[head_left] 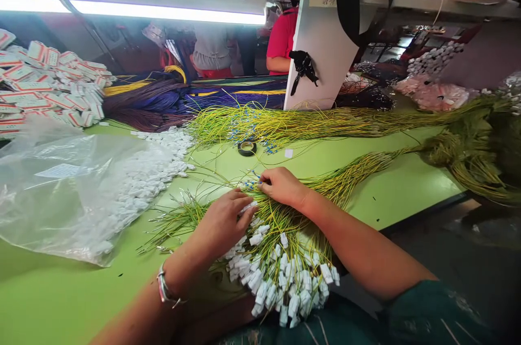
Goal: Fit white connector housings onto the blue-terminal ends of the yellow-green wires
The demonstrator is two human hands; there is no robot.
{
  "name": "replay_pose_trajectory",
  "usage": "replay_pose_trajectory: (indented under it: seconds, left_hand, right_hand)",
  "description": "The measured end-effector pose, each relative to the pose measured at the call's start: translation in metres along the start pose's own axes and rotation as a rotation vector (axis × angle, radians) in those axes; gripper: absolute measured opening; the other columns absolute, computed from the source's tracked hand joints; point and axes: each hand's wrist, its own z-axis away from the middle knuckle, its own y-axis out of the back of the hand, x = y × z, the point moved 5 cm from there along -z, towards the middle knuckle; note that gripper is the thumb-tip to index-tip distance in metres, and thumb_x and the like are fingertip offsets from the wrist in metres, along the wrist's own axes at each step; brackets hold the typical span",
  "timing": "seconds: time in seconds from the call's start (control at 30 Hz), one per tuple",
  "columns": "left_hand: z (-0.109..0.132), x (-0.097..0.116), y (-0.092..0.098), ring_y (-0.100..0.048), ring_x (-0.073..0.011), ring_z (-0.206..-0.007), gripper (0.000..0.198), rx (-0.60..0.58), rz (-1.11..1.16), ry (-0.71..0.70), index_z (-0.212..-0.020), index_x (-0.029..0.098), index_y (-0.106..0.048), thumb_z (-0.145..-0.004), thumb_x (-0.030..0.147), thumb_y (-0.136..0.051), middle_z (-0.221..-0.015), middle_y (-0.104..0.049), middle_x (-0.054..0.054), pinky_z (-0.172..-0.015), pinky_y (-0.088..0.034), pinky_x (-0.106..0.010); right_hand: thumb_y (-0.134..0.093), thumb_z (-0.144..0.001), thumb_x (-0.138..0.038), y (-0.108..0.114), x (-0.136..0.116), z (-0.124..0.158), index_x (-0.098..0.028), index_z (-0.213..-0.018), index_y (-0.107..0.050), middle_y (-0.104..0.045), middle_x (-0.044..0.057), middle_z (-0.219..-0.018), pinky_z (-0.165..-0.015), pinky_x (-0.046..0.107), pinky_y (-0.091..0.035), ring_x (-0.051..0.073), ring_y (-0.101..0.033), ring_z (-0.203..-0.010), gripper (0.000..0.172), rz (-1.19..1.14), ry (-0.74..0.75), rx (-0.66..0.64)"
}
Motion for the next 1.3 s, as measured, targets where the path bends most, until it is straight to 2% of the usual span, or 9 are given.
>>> replay_pose_trajectory:
  seconds: [0.17,0.27,0.33,0.43,0.6,0.8,0.97,1.17,1.3]
  left_hand:
    - [0.001,-0.001,0.001,-0.061,-0.0202,-0.098,0.03,0.031,-0.026,-0.067,-0.096,0.019,-0.07,-0.091,0.034,-0.045,-0.098,-0.07,-0.006,-0.11,-0.031,-0.043]
    - [0.001,-0.007,0.005,-0.062,-0.0193,-0.093,0.028,0.087,-0.01,-0.062,-0.089,0.021,-0.071,-0.09,0.034,-0.047,-0.093,-0.07,-0.005,-0.102,-0.04,-0.039]
    - [0.0,-0.017,0.011,-0.062,-0.0195,-0.09,0.026,0.199,-0.004,0.003,-0.086,0.02,-0.071,-0.089,0.034,-0.049,-0.092,-0.07,-0.006,-0.091,-0.048,-0.036]
    - [-0.004,-0.033,0.013,-0.062,-0.0207,-0.09,0.023,0.328,-0.021,0.088,-0.091,0.018,-0.071,-0.086,0.028,-0.051,-0.097,-0.069,-0.007,-0.083,-0.05,-0.035]
    - [-0.019,-0.047,0.001,-0.062,-0.0204,-0.083,0.018,0.228,-0.054,0.075,-0.079,0.019,-0.072,-0.081,0.02,-0.055,-0.087,-0.07,-0.006,-0.077,-0.05,-0.033]
    - [-0.02,-0.049,0.003,-0.06,-0.0196,-0.08,0.021,0.228,-0.061,0.035,-0.077,0.018,-0.07,-0.083,0.02,-0.051,-0.083,-0.069,-0.006,-0.075,-0.048,-0.031]
    - [-0.018,-0.051,0.004,-0.06,-0.0197,-0.08,0.019,0.229,-0.028,0.074,-0.076,0.018,-0.069,-0.082,0.02,-0.051,-0.081,-0.068,-0.006,-0.075,-0.046,-0.031]
    - [-0.019,-0.048,0.002,-0.06,-0.0174,-0.076,0.023,0.216,0.07,0.153,-0.077,0.019,-0.07,-0.085,0.03,-0.051,-0.078,-0.067,-0.004,-0.071,-0.045,-0.029]
    - [-0.02,-0.045,0.0,-0.059,-0.0178,-0.076,0.017,0.197,0.074,0.157,-0.078,0.02,-0.071,-0.081,0.028,-0.057,-0.075,-0.065,-0.004,-0.07,-0.045,-0.029]
  right_hand:
    - [-0.06,-0.077,-0.024,0.0,0.002,0.0,-0.014,-0.073,-0.069,-0.062,0.0,-0.064,-0.056,0.021,-0.03,0.009,-0.047,-0.059,0.014,-0.075,-0.016,-0.017]
    - [-0.061,-0.076,-0.025,0.001,0.002,0.0,-0.014,-0.073,-0.069,-0.064,0.002,-0.067,-0.057,0.022,-0.03,0.01,-0.048,-0.061,0.014,-0.029,-0.024,-0.028]
    - [-0.061,-0.076,-0.025,0.001,0.0,0.0,-0.014,-0.074,-0.069,-0.065,0.003,-0.07,-0.058,0.023,-0.03,0.011,-0.049,-0.063,0.013,0.027,0.01,-0.035]
    - [-0.06,-0.077,-0.024,0.003,-0.006,0.002,-0.015,-0.075,-0.069,-0.066,0.004,-0.074,-0.059,0.023,-0.03,0.012,-0.05,-0.065,0.013,0.078,0.083,-0.083]
    - [-0.058,-0.08,-0.026,0.005,-0.012,0.006,-0.015,-0.074,-0.067,-0.065,0.004,-0.072,-0.056,0.023,-0.028,0.011,-0.048,-0.062,0.016,0.121,0.148,-0.165]
    - [-0.055,-0.082,-0.026,0.008,-0.008,0.005,-0.013,-0.073,-0.064,-0.064,0.005,-0.072,-0.056,0.022,-0.027,0.011,-0.045,-0.062,0.018,0.143,0.21,-0.178]
    - [-0.057,-0.081,-0.024,0.006,-0.003,0.004,-0.013,-0.07,-0.062,-0.06,0.002,-0.066,-0.055,0.02,-0.027,0.009,-0.042,-0.058,0.017,0.067,0.228,-0.228]
    - [-0.057,-0.081,-0.022,0.004,-0.005,0.004,-0.012,-0.07,-0.063,-0.059,0.002,-0.067,-0.057,0.021,-0.027,0.009,-0.043,-0.061,0.016,0.039,0.232,-0.224]
    - [-0.055,-0.081,-0.021,0.008,-0.005,0.003,-0.012,-0.068,-0.06,-0.056,-0.001,-0.064,-0.057,0.021,-0.028,0.008,-0.041,-0.06,0.016,-0.025,0.225,-0.182]
